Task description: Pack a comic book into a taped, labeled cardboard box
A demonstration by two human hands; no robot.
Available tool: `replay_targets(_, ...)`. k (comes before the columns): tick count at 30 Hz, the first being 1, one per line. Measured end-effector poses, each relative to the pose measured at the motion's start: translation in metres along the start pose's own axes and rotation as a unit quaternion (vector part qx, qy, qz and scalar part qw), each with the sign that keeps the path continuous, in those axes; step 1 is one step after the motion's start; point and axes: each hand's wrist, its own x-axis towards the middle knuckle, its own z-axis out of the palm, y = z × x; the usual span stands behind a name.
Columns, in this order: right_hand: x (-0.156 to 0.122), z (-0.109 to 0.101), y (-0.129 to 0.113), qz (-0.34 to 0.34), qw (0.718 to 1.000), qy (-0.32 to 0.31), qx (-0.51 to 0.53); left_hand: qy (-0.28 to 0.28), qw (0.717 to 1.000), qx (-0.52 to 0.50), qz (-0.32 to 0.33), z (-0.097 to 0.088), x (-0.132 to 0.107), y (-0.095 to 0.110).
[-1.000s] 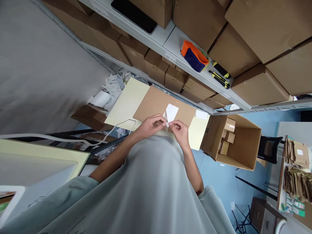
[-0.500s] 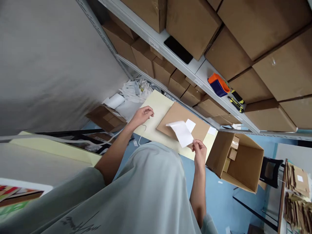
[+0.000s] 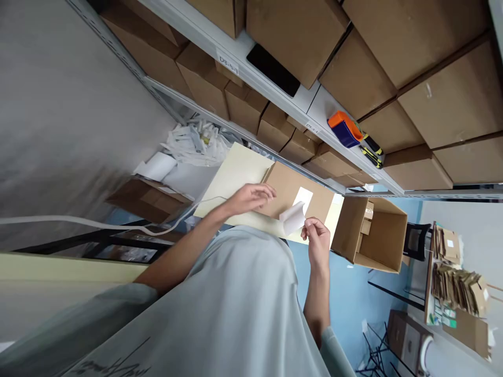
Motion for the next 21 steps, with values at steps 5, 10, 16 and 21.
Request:
replay_targets(5,-0.006,0.010,-0.022,-0.020,0.999,-0.025,-0.023,-0.083,0.994,-0.065,0.022,0.033,-0.016,0.000)
replay_targets(10,-0.006,0.018,-0.030,-0.017,0.998,-0.054,-0.014,-0.069,0.990,-0.119,0.005,0.031,-0.009,-0.010)
replay_targets(16,-0.002,0.025,-0.032,-0.010,0.998,-0.066,-0.016,-0.098,0.975,-0.197,-0.015,0.038,-0.009,-0.015)
replay_targets(21,0.000,0.030,-0.033,-0.003,0.997,-0.073,-0.002,-0.083,0.972,-0.213,-0.049,0.045,-0.008,-0.019)
